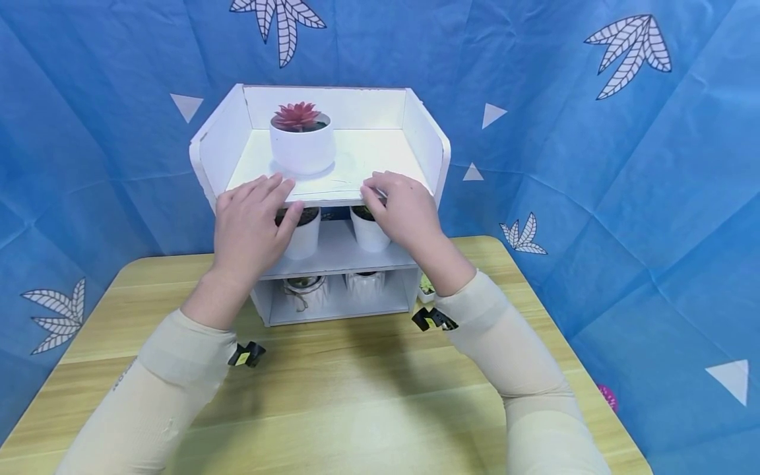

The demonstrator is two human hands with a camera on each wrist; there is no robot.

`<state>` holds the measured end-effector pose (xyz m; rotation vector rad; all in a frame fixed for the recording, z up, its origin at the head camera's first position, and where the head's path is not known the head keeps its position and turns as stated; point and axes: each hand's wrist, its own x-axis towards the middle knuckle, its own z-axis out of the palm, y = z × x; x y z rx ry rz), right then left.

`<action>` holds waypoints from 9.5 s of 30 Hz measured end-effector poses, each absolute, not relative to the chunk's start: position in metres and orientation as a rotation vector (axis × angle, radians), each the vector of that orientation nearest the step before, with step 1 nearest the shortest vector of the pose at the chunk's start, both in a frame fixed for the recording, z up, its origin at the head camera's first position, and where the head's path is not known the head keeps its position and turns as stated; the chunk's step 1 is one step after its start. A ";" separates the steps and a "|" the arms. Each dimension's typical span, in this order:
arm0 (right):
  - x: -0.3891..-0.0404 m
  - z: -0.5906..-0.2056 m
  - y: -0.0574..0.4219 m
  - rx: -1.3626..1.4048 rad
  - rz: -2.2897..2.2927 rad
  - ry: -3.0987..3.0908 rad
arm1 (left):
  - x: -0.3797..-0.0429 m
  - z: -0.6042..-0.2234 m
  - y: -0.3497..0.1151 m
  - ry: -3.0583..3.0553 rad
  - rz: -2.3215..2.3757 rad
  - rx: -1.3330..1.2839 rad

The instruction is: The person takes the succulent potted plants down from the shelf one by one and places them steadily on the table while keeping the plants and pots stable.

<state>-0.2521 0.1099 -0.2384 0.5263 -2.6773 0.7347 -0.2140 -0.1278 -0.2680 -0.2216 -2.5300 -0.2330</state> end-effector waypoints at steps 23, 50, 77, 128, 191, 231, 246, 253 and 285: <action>-0.253 -0.236 0.115 0.588 0.686 -2.710 | -0.216 -0.266 -0.128 -2.534 -0.235 -0.218; -0.255 -0.238 0.117 0.579 0.659 -2.724 | -0.213 -0.253 -0.124 -2.646 -0.295 -0.188; -0.255 -0.240 0.116 0.593 0.649 -2.710 | -0.214 -0.228 -0.117 -2.625 -0.522 -0.129; -0.257 -0.245 0.119 0.652 0.580 -2.627 | -0.279 -0.193 -0.096 -2.722 -0.940 0.389; -0.254 -0.246 0.118 0.644 0.571 -2.609 | -0.244 -0.198 -0.117 -2.712 -1.049 0.268; -0.252 -0.244 0.117 0.674 0.539 -2.593 | -0.200 -0.197 -0.138 -2.643 -1.153 0.074; -0.249 -0.245 0.119 0.659 0.544 -2.612 | -0.179 -0.198 -0.147 -2.634 -1.163 -0.015; -0.248 -0.244 0.119 0.660 0.548 -2.610 | -0.167 -0.200 -0.153 -2.629 -1.174 -0.040; -0.249 -0.245 0.120 0.659 0.554 -2.601 | -0.119 -0.216 -0.199 -2.652 -1.134 -0.142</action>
